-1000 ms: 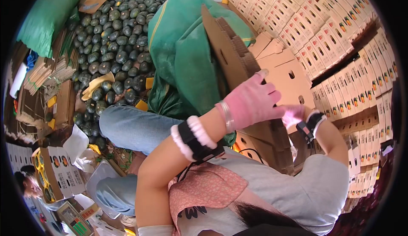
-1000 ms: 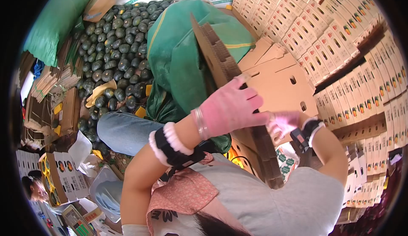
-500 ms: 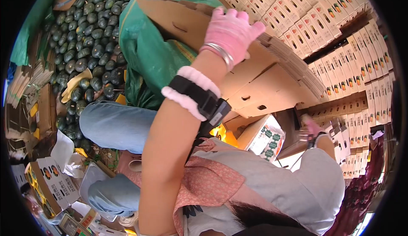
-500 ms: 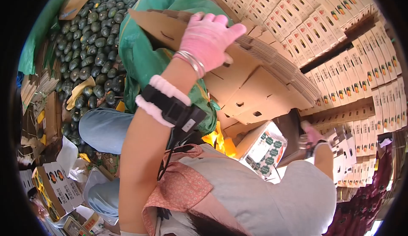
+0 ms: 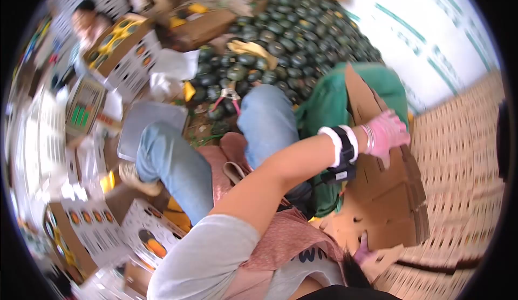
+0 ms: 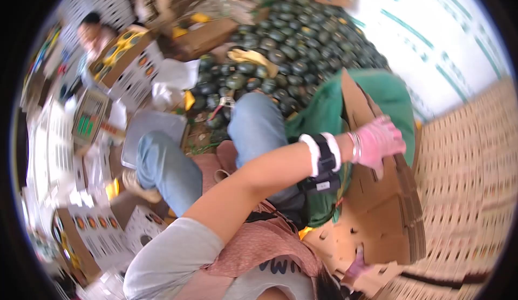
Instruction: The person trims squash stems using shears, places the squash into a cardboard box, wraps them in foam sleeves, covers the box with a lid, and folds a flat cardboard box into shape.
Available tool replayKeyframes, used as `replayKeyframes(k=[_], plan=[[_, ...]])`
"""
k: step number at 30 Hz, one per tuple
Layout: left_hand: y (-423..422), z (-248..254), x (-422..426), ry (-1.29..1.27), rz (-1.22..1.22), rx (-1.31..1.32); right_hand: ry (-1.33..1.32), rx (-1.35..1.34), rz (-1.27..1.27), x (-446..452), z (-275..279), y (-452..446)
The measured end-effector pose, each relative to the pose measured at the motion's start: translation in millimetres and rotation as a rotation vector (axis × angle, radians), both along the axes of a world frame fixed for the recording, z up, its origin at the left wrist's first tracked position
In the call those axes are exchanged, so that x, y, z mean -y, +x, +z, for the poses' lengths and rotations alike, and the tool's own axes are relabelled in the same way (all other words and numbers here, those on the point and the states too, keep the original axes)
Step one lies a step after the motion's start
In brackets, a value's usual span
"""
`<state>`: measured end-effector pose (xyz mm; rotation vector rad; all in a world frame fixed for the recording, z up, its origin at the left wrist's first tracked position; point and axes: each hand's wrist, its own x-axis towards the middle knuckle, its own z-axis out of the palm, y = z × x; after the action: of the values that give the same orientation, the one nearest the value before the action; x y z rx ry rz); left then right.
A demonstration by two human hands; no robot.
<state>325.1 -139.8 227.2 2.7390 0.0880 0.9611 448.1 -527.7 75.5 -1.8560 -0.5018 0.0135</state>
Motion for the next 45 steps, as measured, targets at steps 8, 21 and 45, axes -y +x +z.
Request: replayKeyframes(k=[8,21,45], plan=[[-49.7,-20.0,-54.2,-0.365,0.138,0.341,0.019,0.399,0.212,-91.8,153.3,12.1],[-193.6,10.1,11.3,-1.229,-0.003,1.258,-0.344,1.735,0.696,-274.3,487.3,-192.7],[-366.0,-131.5,150.2,-1.473,0.794,1.955,-0.718,0.677,1.387,-539.5,65.8,-226.4]])
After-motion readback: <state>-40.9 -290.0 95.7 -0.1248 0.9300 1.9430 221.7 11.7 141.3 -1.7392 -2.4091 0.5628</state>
